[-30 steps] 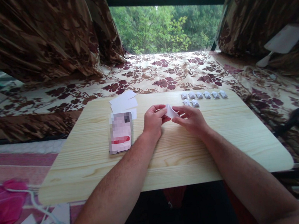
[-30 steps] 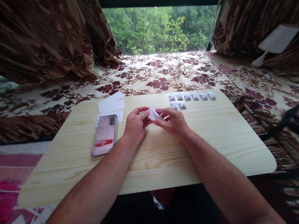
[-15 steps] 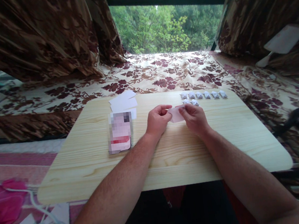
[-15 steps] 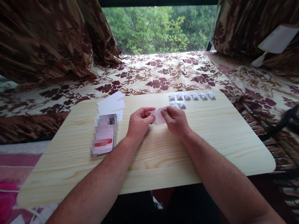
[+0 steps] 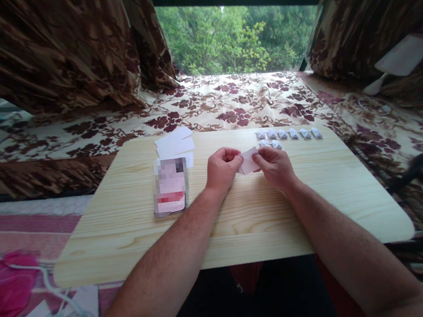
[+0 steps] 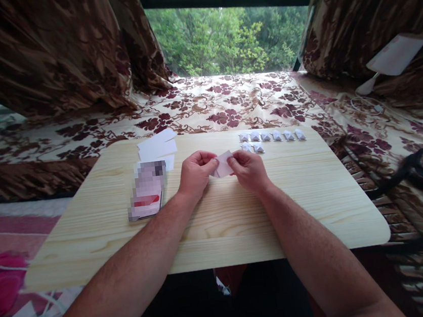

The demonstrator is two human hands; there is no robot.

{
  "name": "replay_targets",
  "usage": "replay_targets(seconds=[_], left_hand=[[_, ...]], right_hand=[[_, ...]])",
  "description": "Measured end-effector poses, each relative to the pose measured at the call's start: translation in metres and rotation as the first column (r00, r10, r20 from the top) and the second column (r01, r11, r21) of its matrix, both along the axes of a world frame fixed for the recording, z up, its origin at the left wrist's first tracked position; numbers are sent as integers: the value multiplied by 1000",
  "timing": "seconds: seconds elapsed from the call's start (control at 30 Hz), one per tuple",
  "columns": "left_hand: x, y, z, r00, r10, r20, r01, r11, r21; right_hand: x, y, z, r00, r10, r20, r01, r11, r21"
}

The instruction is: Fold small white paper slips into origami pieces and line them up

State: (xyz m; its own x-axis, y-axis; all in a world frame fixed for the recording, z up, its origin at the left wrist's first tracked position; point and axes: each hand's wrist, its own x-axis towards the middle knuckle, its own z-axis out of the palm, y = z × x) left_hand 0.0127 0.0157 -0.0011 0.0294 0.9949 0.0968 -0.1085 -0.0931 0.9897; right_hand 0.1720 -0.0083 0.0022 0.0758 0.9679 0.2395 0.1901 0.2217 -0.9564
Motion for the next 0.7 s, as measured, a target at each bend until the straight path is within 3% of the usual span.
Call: replay_targets(seconds=[0.2,0.43,0.7], left_hand=[[2,-5,2,988,-88,-128,97,993,67],[-1,0,2,983,75,-165,-61,994,88],[0,-4,0,935,121,-333,-64,982,175]], right_hand=[[2,0,-2,999,-20,47,18,999,30],[0,-1,0,999,17,-38,-16,999,28],[-4,-2,1,998,11,-58,-7,998,68]])
